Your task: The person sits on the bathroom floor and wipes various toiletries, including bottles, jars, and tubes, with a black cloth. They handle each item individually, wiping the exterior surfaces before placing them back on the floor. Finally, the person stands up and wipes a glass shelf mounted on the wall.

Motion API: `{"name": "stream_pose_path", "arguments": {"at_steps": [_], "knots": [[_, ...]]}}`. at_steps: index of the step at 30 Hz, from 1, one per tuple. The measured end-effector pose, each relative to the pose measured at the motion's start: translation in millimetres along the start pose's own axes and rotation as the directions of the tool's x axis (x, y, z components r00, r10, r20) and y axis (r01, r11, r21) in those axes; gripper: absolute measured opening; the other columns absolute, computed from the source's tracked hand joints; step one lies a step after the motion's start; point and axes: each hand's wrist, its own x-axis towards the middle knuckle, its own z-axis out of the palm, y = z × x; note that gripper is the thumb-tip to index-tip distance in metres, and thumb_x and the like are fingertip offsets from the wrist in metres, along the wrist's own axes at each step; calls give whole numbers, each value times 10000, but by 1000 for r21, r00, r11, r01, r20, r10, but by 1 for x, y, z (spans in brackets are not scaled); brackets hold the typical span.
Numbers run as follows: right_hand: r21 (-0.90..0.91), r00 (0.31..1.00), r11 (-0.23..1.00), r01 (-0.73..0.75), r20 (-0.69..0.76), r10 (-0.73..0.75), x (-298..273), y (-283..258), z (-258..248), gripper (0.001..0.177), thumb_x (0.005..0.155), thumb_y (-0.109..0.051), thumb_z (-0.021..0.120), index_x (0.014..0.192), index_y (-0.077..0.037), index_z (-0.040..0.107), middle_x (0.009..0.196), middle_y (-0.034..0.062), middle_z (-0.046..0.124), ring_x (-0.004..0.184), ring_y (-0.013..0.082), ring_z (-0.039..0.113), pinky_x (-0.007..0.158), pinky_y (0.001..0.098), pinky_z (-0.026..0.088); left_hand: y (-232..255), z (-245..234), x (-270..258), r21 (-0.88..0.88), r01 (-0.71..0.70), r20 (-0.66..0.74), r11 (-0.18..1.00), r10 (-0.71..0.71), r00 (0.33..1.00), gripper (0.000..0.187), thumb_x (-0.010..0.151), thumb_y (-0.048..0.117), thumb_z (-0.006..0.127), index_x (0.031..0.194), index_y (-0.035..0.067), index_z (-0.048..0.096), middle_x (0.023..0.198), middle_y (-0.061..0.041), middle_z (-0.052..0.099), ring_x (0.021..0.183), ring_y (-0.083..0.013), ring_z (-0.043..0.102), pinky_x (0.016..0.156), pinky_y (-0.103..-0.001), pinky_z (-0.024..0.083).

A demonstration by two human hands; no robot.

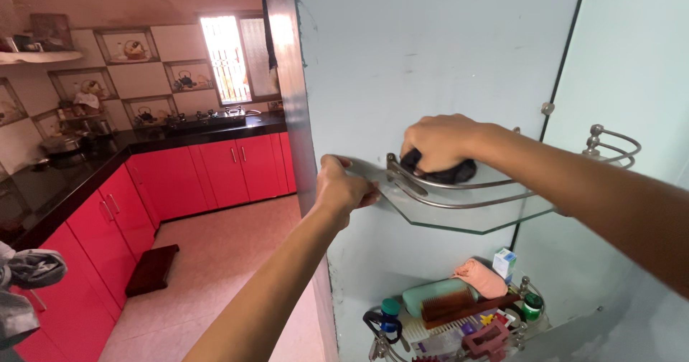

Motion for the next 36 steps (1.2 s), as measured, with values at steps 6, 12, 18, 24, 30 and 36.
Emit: {"name": "stream_pose_path", "arguments": {"at_steps": [6, 12, 18, 24, 30, 36], "knots": [[13, 999, 999, -30, 37, 29, 8, -6, -2, 367, 788, -253, 772, 1154, -241, 779, 1120, 79, 775, 1021, 277, 738, 843, 419, 589, 0, -1, -3, 20, 1, -15, 1000, 0, 1000, 601, 787, -113, 748, 1234, 11, 365, 976, -219, 657, 707, -258, 733, 595, -318, 662], [132, 993, 987, 96, 49, -103, -2, 2, -4, 352, 733, -210, 791, 1084, -225, 811, 1090, 51, 791, 977, 249, 756, 816, 394, 597, 0, -1, -1, 1, 7, -22, 1000, -7, 1000, 602, 783, -121, 751, 1230, 14, 370, 966, -211, 656, 703, -247, 727, 599, -330, 632], [2, 1000, 1000, -9, 6, 9, 15, -6, -3, 445, 767, -257, 816, 1178, -251, 643, 1084, 75, 719, 1003, 283, 699, 803, 456, 557, 2, 0, -2, -8, 18, -19, 1000, -18, 1000, 590, 795, -123, 732, 1233, 11, 360, 944, -218, 664, 687, -251, 717, 581, -332, 655], [116, 985, 978, 174, 3, -175, -3, 4, -4, 522, 734, -244, 786, 1189, -217, 531, 984, 109, 738, 896, 308, 732, 735, 471, 546, 3, -1, -1, 6, 39, -10, 999, -39, 999, 590, 796, -127, 717, 1239, 22, 357, 923, -209, 685, 671, -235, 722, 587, -321, 656], [-4, 998, 998, 65, 21, -65, -3, -23, -14, 521, 745, -296, 797, 1196, -226, 544, 997, 80, 732, 918, 304, 721, 749, 468, 536, 4, 0, -2, 17, 21, -7, 1000, -21, 1000, 586, 795, -132, 702, 1238, 22, 349, 898, -201, 683, 653, -229, 707, 583, -331, 645], [-16, 985, 985, 173, 28, -172, -6, -28, -17, 617, 688, -294, 840, 1212, -236, 520, 989, 74, 725, 911, 303, 704, 750, 472, 534, 2, -1, -1, 19, -9, -5, 1000, 9, 1000, 568, 799, -134, 672, 1241, 18, 349, 906, -194, 685, 650, -223, 710, 574, -333, 649]]}}
